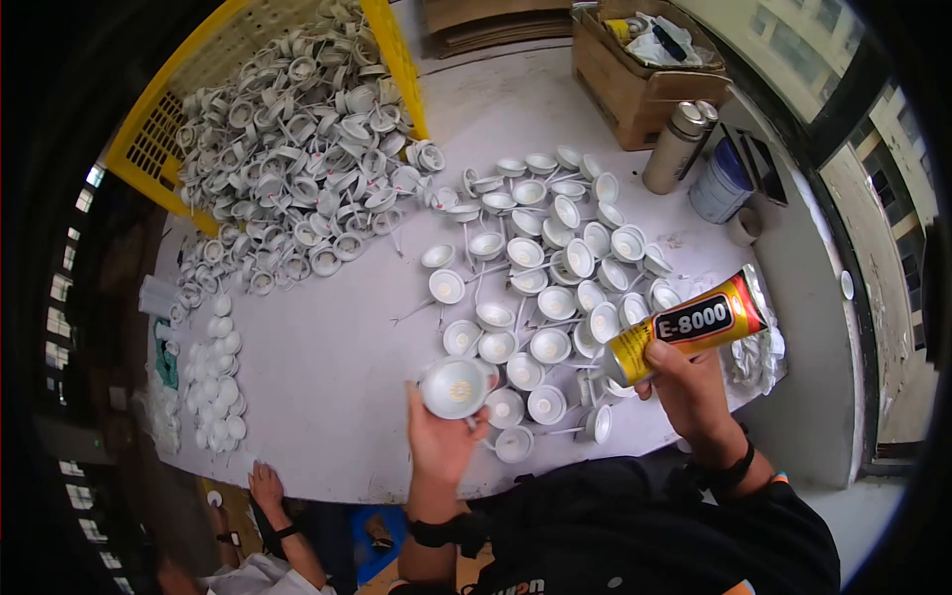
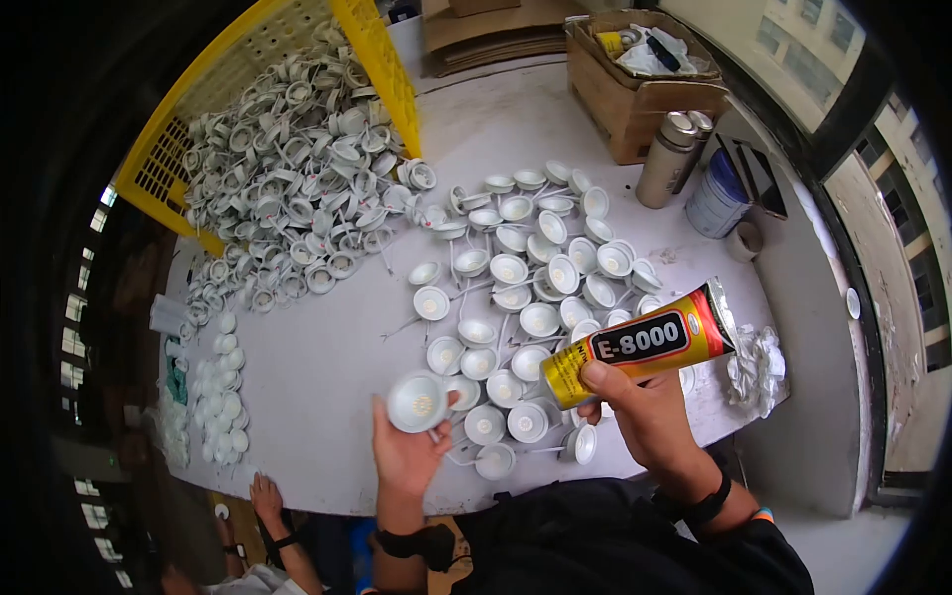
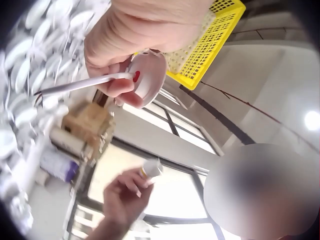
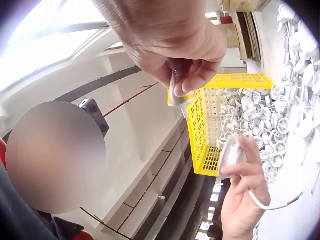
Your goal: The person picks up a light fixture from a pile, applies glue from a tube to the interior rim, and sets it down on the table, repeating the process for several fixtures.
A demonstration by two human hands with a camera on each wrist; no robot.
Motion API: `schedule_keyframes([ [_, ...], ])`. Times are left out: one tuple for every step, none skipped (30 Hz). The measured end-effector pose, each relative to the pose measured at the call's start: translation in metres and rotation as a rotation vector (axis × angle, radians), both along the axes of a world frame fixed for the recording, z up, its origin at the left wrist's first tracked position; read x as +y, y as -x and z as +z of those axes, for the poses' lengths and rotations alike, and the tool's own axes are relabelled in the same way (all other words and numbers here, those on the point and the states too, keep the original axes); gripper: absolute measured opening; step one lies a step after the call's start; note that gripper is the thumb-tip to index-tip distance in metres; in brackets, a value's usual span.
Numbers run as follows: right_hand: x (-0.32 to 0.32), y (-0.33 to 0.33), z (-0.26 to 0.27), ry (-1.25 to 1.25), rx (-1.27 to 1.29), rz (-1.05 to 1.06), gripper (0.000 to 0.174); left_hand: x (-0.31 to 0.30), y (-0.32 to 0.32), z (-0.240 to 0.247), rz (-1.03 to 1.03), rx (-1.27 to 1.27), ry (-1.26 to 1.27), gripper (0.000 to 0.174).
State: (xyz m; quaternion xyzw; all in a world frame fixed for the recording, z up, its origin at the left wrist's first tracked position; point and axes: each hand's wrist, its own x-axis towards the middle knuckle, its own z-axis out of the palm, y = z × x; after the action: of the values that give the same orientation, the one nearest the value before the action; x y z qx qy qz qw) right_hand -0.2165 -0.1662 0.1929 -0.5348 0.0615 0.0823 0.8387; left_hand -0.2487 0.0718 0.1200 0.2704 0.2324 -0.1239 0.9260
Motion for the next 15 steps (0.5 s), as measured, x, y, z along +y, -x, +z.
schedule_keyframes([
  [-0.005, -0.001, -0.003, 0.006, -0.004, -0.016, 0.021, 0.014, -0.003, -0.01, 0.051, 0.015, -0.137, 0.053],
  [-0.01, -0.002, -0.006, -0.008, 0.018, -0.035, 0.022, 0.036, -0.004, -0.028, 0.034, 0.038, -0.288, 0.053],
  [-0.013, -0.004, -0.009, -0.023, 0.042, -0.054, 0.022, 0.056, -0.006, -0.045, 0.017, 0.059, -0.442, 0.053],
  [-0.016, -0.006, -0.011, -0.022, 0.042, -0.069, 0.022, 0.063, -0.01, -0.052, 0.027, 0.114, -0.519, 0.051],
  [-0.018, -0.009, -0.012, -0.027, 0.07, -0.108, 0.02, 0.071, -0.013, -0.06, 0.041, 0.17, -0.598, 0.049],
  [-0.019, -0.011, -0.014, -0.033, 0.099, -0.147, 0.019, 0.1, -0.013, -0.085, 0.021, 0.278, -0.791, 0.048],
  [-0.021, -0.013, -0.015, -0.035, 0.101, -0.157, 0.019, 0.132, -0.01, -0.112, 0.003, 0.388, -0.986, 0.046],
  [-0.023, -0.015, -0.016, -0.032, 0.114, -0.149, 0.019, 0.149, -0.009, -0.128, -0.005, 0.386, -0.989, 0.046],
  [-0.025, -0.017, -0.017, -0.029, 0.125, -0.14, 0.019, 0.163, -0.009, -0.141, -0.005, 0.426, -1.111, 0.046],
  [-0.026, -0.02, -0.019, -0.031, 0.127, -0.148, 0.019, 0.175, -0.01, -0.153, -0.005, 0.464, -1.233, 0.046],
  [-0.027, -0.021, -0.021, -0.025, 0.13, -0.146, 0.02, 0.187, -0.009, -0.169, -0.012, 0.462, -1.236, 0.046],
  [-0.028, -0.023, -0.023, -0.018, 0.134, -0.142, 0.02, 0.191, -0.011, -0.174, 0.085, 0.492, -1.266, 0.046],
  [-0.029, -0.025, -0.025, -0.018, 0.136, -0.147, 0.02, 0.194, -0.014, -0.18, 0.184, 0.522, -1.292, 0.047],
  [-0.031, -0.027, -0.027, -0.012, 0.147, -0.148, 0.02, 0.195, -0.016, -0.187, 0.18, 0.523, -1.293, 0.047],
  [-0.033, -0.028, -0.028, -0.007, 0.161, -0.148, 0.021, 0.181, -0.022, -0.174, 0.222, 0.598, -1.803, 0.044],
])
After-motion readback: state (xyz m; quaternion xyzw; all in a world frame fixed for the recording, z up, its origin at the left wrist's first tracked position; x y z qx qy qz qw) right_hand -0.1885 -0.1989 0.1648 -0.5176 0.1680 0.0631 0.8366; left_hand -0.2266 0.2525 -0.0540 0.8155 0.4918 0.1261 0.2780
